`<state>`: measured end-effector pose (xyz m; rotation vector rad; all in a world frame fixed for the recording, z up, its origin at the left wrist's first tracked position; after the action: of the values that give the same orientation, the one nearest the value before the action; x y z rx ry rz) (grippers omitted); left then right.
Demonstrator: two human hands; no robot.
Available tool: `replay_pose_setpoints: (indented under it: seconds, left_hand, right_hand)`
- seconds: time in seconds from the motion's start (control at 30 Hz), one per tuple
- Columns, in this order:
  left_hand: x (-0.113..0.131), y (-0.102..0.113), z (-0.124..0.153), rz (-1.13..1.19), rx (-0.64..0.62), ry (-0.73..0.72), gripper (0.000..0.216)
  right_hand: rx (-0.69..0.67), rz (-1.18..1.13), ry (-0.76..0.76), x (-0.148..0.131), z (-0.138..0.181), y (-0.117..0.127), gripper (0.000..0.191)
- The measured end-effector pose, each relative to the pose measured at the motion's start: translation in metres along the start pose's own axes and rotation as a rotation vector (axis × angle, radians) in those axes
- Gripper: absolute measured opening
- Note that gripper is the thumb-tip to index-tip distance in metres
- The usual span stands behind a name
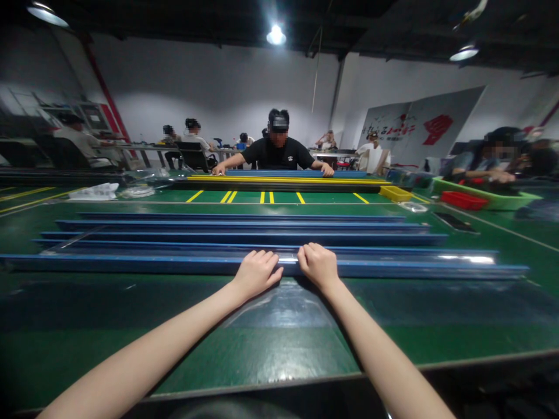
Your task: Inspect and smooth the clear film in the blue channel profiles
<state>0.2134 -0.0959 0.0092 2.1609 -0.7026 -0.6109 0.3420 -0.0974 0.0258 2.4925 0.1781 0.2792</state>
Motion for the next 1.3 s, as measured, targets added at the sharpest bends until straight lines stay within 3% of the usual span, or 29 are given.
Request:
replay_pose_setpoints:
  seconds: [0.5,0.67,0.9,1.3]
  left_hand:
    - [0.002,0.004,0.0,0.011,0.003,-0.037,0.023]
    - [0.005,0.006,0.0,0.012,0.027,-0.074,0.026]
    - [0.0,0.005,0.001,-0.016,0.049,0.003,0.03]
    - [-0.001,0.0,0.001,-0.028,0.038,0.015,0.031]
  right_hand:
    - [-0.097,0.022,-0.041,0.008,-0.004,-0.007,0.04]
    - [-0.114,0.075,-0.105,0.038,0.004,-0.005,0.039]
    - [-0.101,0.137,-0.185,0.084,0.019,0.002,0.038]
    - [-0.06,0.152,-0.236,0.084,0.02,0.004,0.039]
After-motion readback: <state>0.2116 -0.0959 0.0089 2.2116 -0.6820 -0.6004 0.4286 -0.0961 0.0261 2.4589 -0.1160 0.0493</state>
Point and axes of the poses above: each hand's wrist, its own z-axis away from the middle knuckle, its own y-axis out of the back of the hand, x = y × z, the point moved 6 cm from there along -z, towards the middle knuckle, and after that the axes turned 2 degrees about x, right-handed, at the moved point
